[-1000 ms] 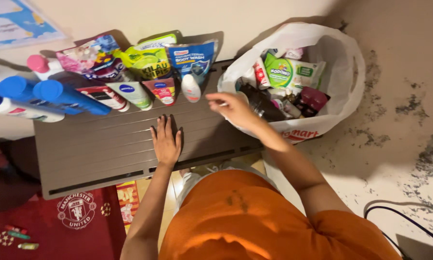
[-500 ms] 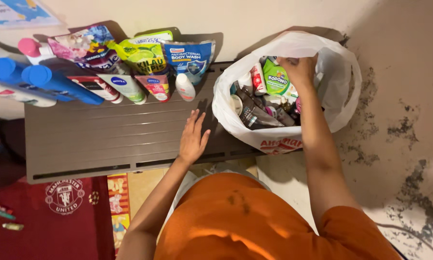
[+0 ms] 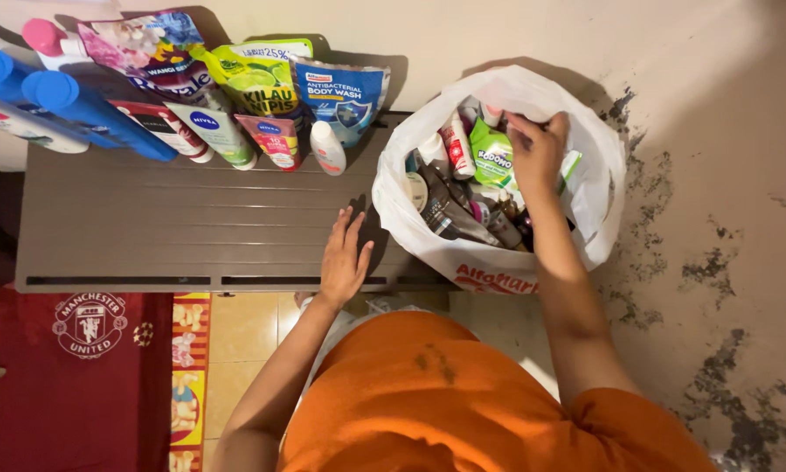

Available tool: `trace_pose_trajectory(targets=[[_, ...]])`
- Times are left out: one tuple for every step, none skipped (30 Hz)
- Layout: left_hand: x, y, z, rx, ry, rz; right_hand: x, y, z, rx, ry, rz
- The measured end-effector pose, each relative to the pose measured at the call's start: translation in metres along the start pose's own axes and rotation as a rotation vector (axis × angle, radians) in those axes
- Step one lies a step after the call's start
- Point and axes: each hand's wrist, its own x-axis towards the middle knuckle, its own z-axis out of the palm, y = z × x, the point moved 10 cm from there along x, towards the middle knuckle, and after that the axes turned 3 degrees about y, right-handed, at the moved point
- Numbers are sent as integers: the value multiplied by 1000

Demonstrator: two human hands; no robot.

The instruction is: The person takes various personal care products, including tubes and bottles, from a white plastic bag and places them on a gray plastic table. They handle each item individually, turning them over to view the labels before arranging them in a row.

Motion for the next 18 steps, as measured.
trace_pose_trajectory(targets=[[0, 1, 0, -5, 5, -5, -3, 14, -1, 8, -44, 112], [0, 2, 1, -10, 9, -9, -3, 11, -13, 58, 15, 57], [0, 4, 1, -15, 12, -12, -3, 6, -25, 109, 74, 1], [0, 5, 3, -25, 11, -22, -4, 0, -38, 160, 132, -54], [1, 6, 4, -36, 10, -32, -4, -9, -48, 210, 159, -103], [3, 7, 4, -46, 10, -41, -3, -19, -60, 261, 185, -154], [6, 10, 3, -56, 16, -37, -2, -31, -72, 312, 211, -204], [8, 14, 2, -65, 23, -34, -1, -43, -82, 273, 216, -229], [11, 20, 0, -74, 30, -31, -2, -55, -93, 233, 221, -254], [15, 26, -5, -86, 44, -27, -4, -67, -103, 195, 226, -279], [19, 33, -9, -98, 58, -22, -6, -75, -111, 251, 196, -280], [25, 41, -16, -109, 72, -13, -8, -82, -117, 307, 170, -282], [29, 52, -24, -140, 83, 1, -9, -89, -119, 362, 144, -284], [32, 64, -32, -174, 92, 17, -10, -92, -108, 466, 76, -223], [37, 75, -40, -207, 101, 34, -12, -96, -92, 570, 8, -162], [42, 84, -43, -314, 66, 31, -16, -100, -79, 671, -62, -98], [48, 91, -46, -421, 30, 28, -26, -114, -75, 674, -85, -149], [51, 97, -47, -525, -5, 24, -41, -134, -65, 678, -108, -201]])
